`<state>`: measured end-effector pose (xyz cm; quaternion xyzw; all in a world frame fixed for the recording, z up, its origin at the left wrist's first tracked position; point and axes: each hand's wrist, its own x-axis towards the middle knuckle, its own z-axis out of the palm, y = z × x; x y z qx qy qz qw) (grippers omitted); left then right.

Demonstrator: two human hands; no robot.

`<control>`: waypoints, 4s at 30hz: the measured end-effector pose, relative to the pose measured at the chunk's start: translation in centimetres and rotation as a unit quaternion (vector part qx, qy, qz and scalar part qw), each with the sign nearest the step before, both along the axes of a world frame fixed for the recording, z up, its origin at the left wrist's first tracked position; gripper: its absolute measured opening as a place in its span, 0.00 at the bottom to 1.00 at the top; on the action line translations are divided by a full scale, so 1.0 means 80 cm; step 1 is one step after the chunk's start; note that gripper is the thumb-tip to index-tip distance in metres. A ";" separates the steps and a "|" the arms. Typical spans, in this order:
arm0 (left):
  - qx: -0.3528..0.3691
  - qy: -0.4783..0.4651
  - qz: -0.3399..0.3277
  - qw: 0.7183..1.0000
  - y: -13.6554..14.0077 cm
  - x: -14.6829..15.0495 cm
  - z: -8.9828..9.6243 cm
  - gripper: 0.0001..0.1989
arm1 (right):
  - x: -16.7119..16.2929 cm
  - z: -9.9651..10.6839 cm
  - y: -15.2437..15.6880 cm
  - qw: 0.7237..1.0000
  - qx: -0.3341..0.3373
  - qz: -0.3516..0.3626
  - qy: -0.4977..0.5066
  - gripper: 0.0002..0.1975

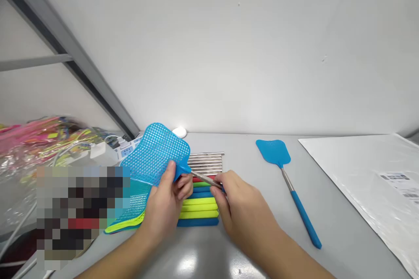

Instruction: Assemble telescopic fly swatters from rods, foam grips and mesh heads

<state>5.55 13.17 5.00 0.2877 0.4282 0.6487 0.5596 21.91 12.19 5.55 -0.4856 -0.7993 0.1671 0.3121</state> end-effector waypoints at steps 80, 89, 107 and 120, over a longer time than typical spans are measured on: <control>0.090 0.181 -0.123 0.972 0.016 -0.020 0.002 0.18 | -0.006 -0.006 -0.002 0.997 -0.056 0.036 0.048 0.11; 0.088 0.185 -0.262 0.943 0.005 -0.013 0.006 0.18 | -0.015 -0.007 -0.009 0.926 -0.260 0.097 0.255 0.18; 0.133 0.041 -0.054 0.989 0.031 -0.043 0.024 0.15 | 0.006 0.030 -0.003 0.979 -0.176 0.099 0.007 0.19; 0.138 0.177 -0.157 0.962 0.015 -0.023 0.015 0.18 | 0.024 0.033 0.006 0.984 -0.135 0.107 -0.033 0.17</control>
